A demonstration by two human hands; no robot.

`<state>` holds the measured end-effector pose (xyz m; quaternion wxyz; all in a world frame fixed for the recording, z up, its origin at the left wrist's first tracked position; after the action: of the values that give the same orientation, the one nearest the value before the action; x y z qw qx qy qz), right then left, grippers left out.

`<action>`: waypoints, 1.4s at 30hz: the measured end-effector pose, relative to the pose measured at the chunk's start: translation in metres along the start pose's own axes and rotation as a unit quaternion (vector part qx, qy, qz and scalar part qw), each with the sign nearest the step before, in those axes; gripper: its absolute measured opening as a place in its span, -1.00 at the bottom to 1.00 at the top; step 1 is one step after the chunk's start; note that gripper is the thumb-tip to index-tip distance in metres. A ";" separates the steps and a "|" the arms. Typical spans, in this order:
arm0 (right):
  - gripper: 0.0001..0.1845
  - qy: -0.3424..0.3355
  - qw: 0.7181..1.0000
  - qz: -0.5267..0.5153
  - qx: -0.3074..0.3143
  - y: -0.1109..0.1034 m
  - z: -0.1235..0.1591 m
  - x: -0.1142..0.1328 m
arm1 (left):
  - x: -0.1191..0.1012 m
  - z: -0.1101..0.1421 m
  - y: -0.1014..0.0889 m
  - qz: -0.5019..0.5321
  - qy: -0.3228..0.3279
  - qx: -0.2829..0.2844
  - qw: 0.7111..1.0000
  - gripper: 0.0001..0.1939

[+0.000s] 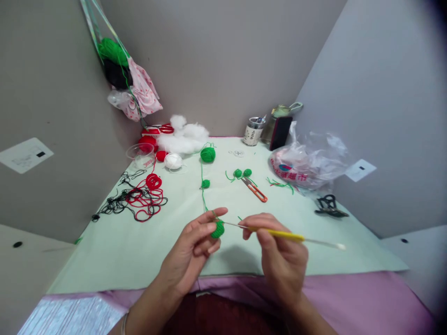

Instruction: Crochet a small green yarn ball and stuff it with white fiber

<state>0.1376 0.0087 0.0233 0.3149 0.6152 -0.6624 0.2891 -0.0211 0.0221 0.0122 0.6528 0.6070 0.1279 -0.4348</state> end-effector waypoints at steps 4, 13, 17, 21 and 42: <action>-0.77 0.088 0.986 -0.143 0.016 0.003 -0.004 -0.008 | -0.001 0.003 0.001 -0.070 0.046 0.002 0.996 -0.67; -0.80 0.156 0.964 -0.212 0.038 0.004 0.000 -0.017 | 0.006 0.007 -0.002 -0.180 0.071 0.054 0.980 -0.61; -0.93 0.150 0.971 -0.179 0.056 0.004 -0.001 -0.014 | 0.005 0.007 -0.004 -0.206 0.082 0.036 0.975 -0.54; -0.87 0.153 0.976 -0.142 0.068 0.004 0.000 -0.013 | 0.005 0.006 -0.003 -0.187 0.090 0.045 0.977 -0.47; -0.67 -0.127 0.971 0.168 0.112 0.003 0.012 0.011 | 0.005 0.010 -0.002 -0.223 0.159 -0.083 0.958 -0.52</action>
<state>0.1337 -0.0073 0.0245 0.1044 0.5584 -0.7541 0.3296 -0.0233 0.0118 0.0099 0.5583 0.5683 0.3978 -0.4551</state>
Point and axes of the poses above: each hand's wrist, its own z-axis away from the middle knuckle, its own y-axis out of the palm, x = y × z, the point moved 3 cm from there along -z, towards the middle knuckle, and after that the axes turned 3 degrees about -z, right-handed, at the moved point
